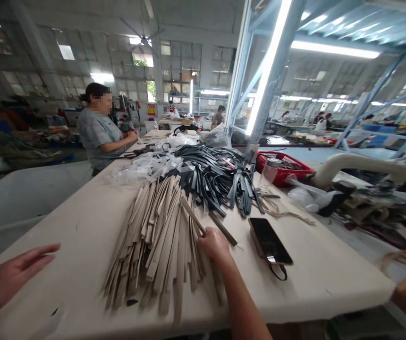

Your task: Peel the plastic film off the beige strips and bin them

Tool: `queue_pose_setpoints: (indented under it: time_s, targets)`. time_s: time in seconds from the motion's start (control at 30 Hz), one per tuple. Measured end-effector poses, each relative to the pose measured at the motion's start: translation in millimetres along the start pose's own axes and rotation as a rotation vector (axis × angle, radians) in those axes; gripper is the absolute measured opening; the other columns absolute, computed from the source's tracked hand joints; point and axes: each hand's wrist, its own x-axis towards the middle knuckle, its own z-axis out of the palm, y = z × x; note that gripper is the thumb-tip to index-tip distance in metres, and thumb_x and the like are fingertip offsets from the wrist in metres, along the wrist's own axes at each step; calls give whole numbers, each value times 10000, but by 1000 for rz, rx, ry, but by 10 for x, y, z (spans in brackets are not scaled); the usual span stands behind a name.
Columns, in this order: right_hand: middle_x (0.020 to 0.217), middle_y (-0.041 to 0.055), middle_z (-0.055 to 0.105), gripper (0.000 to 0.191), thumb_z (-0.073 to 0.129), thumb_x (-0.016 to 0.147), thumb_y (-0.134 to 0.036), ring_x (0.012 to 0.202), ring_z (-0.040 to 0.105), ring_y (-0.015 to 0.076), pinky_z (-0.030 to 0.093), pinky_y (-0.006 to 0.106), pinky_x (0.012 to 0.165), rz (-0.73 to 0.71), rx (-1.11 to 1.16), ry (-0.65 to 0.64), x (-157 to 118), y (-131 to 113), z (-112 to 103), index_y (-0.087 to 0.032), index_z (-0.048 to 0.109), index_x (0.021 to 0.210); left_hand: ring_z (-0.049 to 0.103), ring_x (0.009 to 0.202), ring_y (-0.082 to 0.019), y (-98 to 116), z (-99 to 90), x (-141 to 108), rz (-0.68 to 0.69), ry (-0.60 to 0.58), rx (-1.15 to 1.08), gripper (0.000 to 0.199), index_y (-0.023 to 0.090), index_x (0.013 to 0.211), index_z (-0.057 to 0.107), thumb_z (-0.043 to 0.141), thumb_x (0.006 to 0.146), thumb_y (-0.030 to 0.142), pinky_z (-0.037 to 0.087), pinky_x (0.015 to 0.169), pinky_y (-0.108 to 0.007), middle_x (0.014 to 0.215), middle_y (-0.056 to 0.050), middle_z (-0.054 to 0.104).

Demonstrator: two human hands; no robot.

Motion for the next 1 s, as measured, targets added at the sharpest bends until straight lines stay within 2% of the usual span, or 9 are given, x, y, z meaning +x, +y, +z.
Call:
queue_pose_setpoints:
  time_s: [0.13,0.2,0.3,0.43,0.57,0.67,0.77,0.87,1.0]
  targets:
    - [559,-58,476,86,601,639,-241,516,456,127,337,242,493,-34,329,-68,-140,177,-157,-190,569,700,677,1025,-273,577,319,171,121,-135,-274,448,392,921,745,624,655,731,484,963,-403,989,99,759]
    - [583,-51,484,205,564,637,-325,499,437,124,321,241,463,-42,496,-57,-218,305,-252,-183,596,782,684,992,-279,962,470,254,227,-198,-381,461,279,946,758,625,723,660,489,953,-380,989,-8,766]
    - [595,-36,482,389,518,682,-480,463,413,128,322,261,449,-13,681,28,-285,507,-355,-157,602,881,691,914,-242,1612,762,404,399,-282,-443,373,222,901,759,614,801,551,502,882,-314,922,-40,766]
    - [557,-37,463,422,521,724,-566,424,365,119,289,267,438,41,789,159,-355,653,-350,-162,576,835,678,837,-204,2442,1345,636,677,-371,-328,287,208,875,744,568,875,436,488,791,-283,881,-40,747]
    - [530,-33,498,346,592,737,-509,455,389,125,285,258,450,11,780,196,-446,608,-283,-165,610,773,655,891,-213,3016,2009,853,946,-346,-23,173,209,971,720,667,807,223,453,852,-321,948,-62,720]
    - [556,-17,557,333,597,752,-482,493,431,136,319,259,477,-31,764,200,-469,567,-267,-155,640,798,642,909,-233,3250,2384,947,1020,-353,51,388,197,1029,703,725,671,49,426,886,-355,933,-79,697]
    - [565,-14,577,336,585,777,-470,505,452,142,332,262,488,-47,763,208,-465,575,-273,-147,654,838,642,861,-195,3367,2583,969,1083,-353,73,240,162,902,710,675,702,34,417,869,-331,830,-53,670]
    - [585,-11,595,348,585,790,-472,513,468,144,341,260,493,-53,789,217,-463,605,-281,-144,654,883,634,836,-146,3407,2621,954,1127,-333,64,169,142,741,686,552,845,136,411,838,-285,755,-10,639]
    - [583,-9,594,341,620,786,-486,492,486,142,359,263,485,-49,866,209,-462,636,-273,-150,641,841,651,804,-164,3306,2446,934,1124,-274,23,179,172,854,729,557,885,213,431,810,-289,787,-38,689]
